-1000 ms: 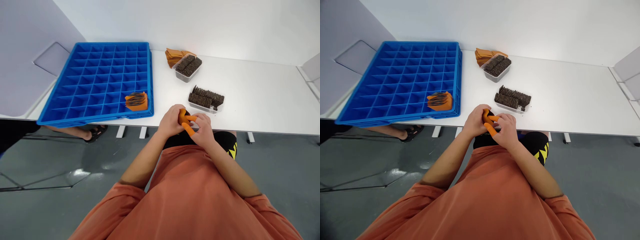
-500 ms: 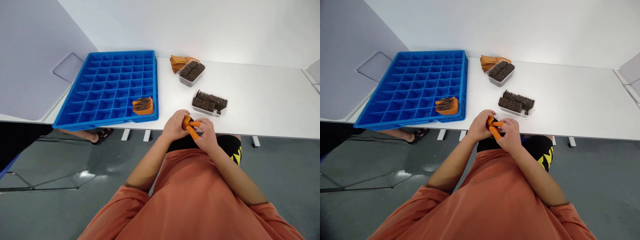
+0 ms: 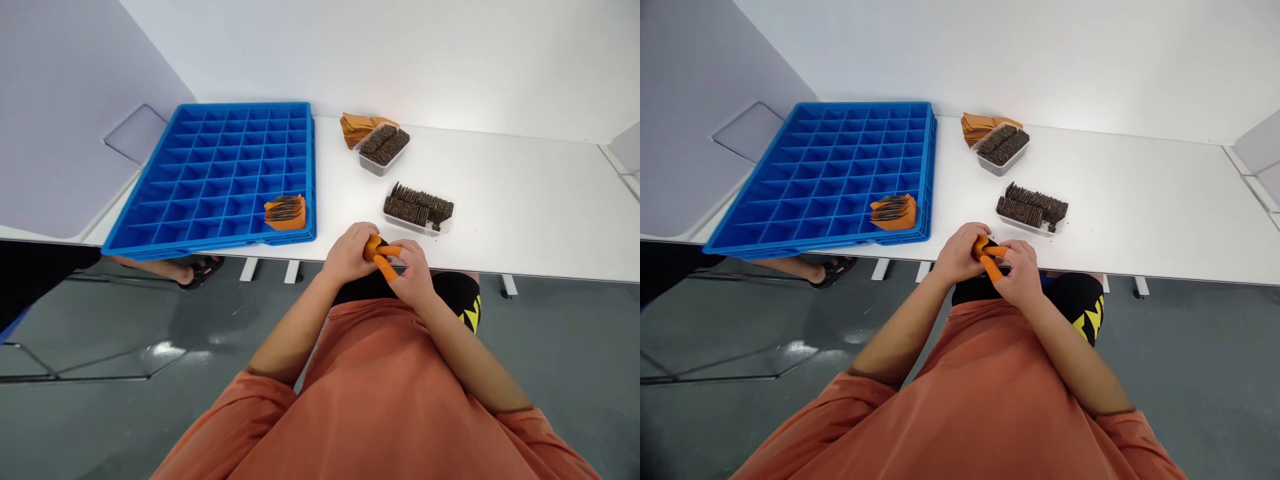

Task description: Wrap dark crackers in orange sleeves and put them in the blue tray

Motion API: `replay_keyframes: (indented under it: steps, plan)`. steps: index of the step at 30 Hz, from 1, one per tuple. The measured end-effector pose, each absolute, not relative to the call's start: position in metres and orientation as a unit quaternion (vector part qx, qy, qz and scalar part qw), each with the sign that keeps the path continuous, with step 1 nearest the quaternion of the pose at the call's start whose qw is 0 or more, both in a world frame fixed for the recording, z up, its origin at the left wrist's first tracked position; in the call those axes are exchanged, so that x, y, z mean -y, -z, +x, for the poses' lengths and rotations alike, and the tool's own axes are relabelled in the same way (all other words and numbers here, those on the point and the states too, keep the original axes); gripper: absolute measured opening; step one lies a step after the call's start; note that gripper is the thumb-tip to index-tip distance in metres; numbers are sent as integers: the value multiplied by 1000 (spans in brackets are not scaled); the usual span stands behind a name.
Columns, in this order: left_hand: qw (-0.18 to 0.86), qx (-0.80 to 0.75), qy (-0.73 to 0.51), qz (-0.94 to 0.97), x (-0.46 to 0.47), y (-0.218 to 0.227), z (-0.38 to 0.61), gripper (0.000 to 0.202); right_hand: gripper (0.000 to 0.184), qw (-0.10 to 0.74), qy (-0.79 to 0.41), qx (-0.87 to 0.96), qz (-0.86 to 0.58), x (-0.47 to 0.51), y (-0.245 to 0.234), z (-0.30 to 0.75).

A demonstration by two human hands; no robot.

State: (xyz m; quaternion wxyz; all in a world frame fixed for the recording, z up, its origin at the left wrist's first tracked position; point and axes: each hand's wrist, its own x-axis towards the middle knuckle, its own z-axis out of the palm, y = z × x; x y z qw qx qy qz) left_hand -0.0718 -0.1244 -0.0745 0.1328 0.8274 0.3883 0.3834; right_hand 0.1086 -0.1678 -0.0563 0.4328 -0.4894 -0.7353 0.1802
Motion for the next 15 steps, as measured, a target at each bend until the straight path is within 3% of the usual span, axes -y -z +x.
replay_keyframes:
  steps: [15]
  plan:
    - [186,-417,-368,810,123,69,-72,54,21,483,-164,733,-450,174,56,110]
